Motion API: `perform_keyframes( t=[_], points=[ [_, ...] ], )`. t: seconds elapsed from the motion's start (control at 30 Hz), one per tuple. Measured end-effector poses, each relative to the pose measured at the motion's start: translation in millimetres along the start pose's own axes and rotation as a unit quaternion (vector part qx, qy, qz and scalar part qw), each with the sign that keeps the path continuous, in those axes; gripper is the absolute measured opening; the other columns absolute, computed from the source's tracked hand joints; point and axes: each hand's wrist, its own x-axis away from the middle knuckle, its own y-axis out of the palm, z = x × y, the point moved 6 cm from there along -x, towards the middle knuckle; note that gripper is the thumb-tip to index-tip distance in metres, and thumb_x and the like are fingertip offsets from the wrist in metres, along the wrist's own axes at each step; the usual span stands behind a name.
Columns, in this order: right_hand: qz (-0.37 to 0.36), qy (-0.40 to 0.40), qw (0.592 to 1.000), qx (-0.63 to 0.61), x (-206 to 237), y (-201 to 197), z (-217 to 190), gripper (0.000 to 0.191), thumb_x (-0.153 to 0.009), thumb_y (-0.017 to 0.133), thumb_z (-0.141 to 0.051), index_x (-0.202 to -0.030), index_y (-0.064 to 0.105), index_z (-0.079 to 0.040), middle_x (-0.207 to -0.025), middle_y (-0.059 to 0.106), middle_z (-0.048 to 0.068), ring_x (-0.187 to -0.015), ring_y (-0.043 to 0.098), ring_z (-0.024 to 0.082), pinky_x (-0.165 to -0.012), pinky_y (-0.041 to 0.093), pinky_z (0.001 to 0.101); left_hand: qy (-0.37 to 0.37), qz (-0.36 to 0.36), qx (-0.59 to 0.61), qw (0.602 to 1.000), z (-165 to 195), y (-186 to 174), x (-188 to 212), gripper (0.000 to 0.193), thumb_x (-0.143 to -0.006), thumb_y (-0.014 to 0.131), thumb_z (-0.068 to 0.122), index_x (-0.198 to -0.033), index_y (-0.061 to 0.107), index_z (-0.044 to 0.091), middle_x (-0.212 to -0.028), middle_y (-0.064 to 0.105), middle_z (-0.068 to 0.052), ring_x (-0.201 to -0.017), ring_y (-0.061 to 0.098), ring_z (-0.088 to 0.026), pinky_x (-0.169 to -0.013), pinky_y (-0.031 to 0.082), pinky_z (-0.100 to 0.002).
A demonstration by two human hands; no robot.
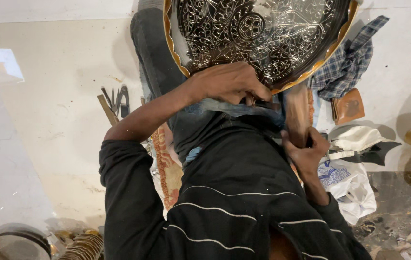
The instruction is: The person sits on the floor holding a chisel against the surface of a large decorated brass tray and repeatedly strikes the chisel with a wooden mallet, working the ornamental pattern along the tray's rim. They reposition the chisel along the edge and continue hammering, steadying the tray with their other hand.
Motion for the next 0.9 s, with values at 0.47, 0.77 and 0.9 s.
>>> perform_keyframes(
  t=[0.47, 0.77, 0.9],
  points=[
    [0.031, -0.017, 0.996, -0.088, 20.4, -7.9, 36.9, 0.023, -0.083, 0.085, -0.009, -0.092, 0.065, -0.001, -0.076, 0.062, 0.006, -0.066, 0.056, 0.012, -0.064, 0.047, 0.0291, -0.007, -0.031, -0.041, 0.999, -0.2, 3.6, -8.4, 0.031, -0.074, 0.077, 0.000, -0.105, 0.072, 0.004, -0.066, 0.060, -0.014, -0.051, 0.048, -0.028, -0.048, 0.032, -0.044],
    [0.032, -0.028, 0.998, -0.040, 18.4, -5.9, 24.5, 0.023, -0.083, 0.079, -0.007, -0.101, 0.067, 0.000, -0.086, 0.067, 0.005, -0.079, 0.061, 0.011, -0.073, 0.050, 0.0292, -0.035, -0.061, -0.034, 0.997, -0.2, 3.8, -13.1, 0.036, -0.071, 0.079, 0.005, -0.107, 0.075, 0.007, -0.069, 0.065, -0.016, -0.058, 0.062, -0.032, -0.049, 0.038, -0.046],
    [0.037, 0.004, 0.995, -0.096, 17.1, -4.9, 22.1, 0.025, -0.087, 0.078, -0.009, -0.109, 0.071, 0.000, -0.089, 0.069, 0.005, -0.079, 0.061, 0.010, -0.072, 0.050, 0.0277, -0.006, -0.061, -0.033, 0.998, 4.7, 1.8, -13.4, 0.038, -0.073, 0.078, 0.005, -0.110, 0.075, 0.007, -0.072, 0.068, -0.013, -0.064, 0.066, -0.031, -0.053, 0.043, -0.045]
  ],
)
